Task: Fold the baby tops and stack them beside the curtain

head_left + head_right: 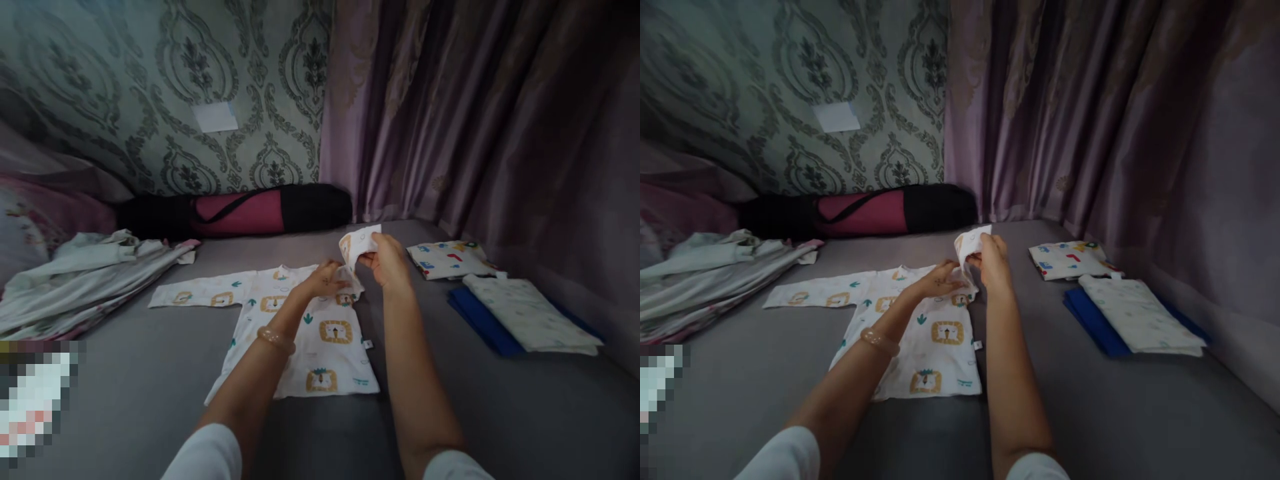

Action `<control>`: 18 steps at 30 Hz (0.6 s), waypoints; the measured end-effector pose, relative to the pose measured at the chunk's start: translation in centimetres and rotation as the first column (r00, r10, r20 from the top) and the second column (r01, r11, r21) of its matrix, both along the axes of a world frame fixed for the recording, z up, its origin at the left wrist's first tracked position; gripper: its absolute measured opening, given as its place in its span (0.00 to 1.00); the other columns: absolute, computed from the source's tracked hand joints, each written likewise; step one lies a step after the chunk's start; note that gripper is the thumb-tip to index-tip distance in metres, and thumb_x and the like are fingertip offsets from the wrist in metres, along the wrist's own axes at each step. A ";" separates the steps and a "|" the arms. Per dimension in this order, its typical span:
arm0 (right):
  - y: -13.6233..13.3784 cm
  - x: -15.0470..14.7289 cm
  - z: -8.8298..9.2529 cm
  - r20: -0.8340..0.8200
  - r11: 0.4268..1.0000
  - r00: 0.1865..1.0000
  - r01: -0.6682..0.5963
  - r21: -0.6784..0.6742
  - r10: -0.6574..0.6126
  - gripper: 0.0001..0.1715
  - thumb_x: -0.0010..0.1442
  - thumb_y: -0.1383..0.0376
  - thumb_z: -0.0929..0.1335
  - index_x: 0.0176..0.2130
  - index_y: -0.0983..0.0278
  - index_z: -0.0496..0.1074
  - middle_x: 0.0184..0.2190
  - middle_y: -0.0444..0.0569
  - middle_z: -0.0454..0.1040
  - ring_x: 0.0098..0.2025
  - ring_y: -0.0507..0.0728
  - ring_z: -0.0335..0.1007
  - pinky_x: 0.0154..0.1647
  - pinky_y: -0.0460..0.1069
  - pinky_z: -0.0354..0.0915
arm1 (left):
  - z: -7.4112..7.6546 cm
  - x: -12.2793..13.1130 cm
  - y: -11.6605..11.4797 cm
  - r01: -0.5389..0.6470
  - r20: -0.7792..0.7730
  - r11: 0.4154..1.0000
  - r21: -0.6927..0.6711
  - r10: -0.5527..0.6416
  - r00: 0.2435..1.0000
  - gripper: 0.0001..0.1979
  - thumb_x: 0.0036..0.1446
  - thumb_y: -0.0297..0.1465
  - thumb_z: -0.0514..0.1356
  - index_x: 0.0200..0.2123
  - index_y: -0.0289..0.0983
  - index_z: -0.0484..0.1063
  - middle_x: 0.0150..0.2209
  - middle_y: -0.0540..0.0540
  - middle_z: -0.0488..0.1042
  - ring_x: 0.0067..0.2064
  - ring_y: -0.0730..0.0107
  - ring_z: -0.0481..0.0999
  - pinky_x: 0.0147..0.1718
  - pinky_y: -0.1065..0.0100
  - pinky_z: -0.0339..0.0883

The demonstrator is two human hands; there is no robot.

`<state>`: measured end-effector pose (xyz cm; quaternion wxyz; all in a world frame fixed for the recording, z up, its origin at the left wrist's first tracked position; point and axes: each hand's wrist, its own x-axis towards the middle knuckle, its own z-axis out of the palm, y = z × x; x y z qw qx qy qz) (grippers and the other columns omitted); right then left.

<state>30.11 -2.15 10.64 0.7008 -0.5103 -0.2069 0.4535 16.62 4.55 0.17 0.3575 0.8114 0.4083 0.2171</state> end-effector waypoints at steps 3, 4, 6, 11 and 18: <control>0.4 -0.4 -0.3 0.041 1.000 0.999 -0.007 -0.016 0.008 0.03 0.57 0.69 0.62 0.32 0.62 0.64 0.22 0.41 0.73 0.24 0.52 0.73 0.32 0.50 0.74 | 0.1 -2.7 -0.4 -0.110 0.115 0.991 -0.079 0.119 0.986 0.22 0.57 0.38 0.60 0.53 0.34 0.70 0.53 0.33 0.71 0.50 0.52 0.74 0.50 0.54 0.69; 0.6 -0.7 -0.5 0.058 1.000 0.998 -0.012 -0.029 0.014 0.03 0.57 0.69 0.61 0.33 0.62 0.64 0.23 0.41 0.73 0.25 0.52 0.73 0.32 0.50 0.74 | 0.2 -3.7 -0.5 -0.146 0.152 0.982 -0.119 0.163 0.975 0.22 0.60 0.39 0.57 0.53 0.33 0.70 0.51 0.32 0.72 0.48 0.53 0.76 0.47 0.54 0.71; 0.9 -1.7 -1.0 0.105 0.998 0.994 -0.033 -0.051 0.039 0.04 0.59 0.68 0.61 0.35 0.62 0.65 0.25 0.42 0.74 0.28 0.53 0.74 0.33 0.50 0.74 | 0.2 -5.7 -0.8 -0.205 0.276 0.940 -0.271 0.280 0.920 0.21 0.63 0.42 0.54 0.51 0.32 0.70 0.49 0.32 0.74 0.45 0.57 0.78 0.44 0.57 0.73; 1.2 -5.0 -2.6 0.211 0.927 0.902 -0.370 -0.066 0.376 0.14 0.67 0.59 0.60 0.46 0.63 0.67 0.45 0.55 0.78 0.44 0.56 0.76 0.45 0.52 0.73 | 0.0 -8.8 -0.9 -0.163 0.468 0.673 -0.721 0.647 0.602 0.23 0.65 0.47 0.52 0.45 0.31 0.69 0.42 0.34 0.76 0.37 0.63 0.80 0.41 0.63 0.74; 1.3 -1.8 -3.2 0.376 0.911 0.829 -0.372 -0.179 0.413 0.27 0.71 0.54 0.53 0.53 0.66 0.69 0.61 0.60 0.67 0.60 0.57 0.67 0.60 0.54 0.62 | -1.3 -9.7 -0.7 -0.205 0.414 0.591 -0.780 0.733 0.539 0.29 0.61 0.55 0.51 0.42 0.34 0.71 0.35 0.40 0.78 0.33 0.63 0.79 0.31 0.66 0.73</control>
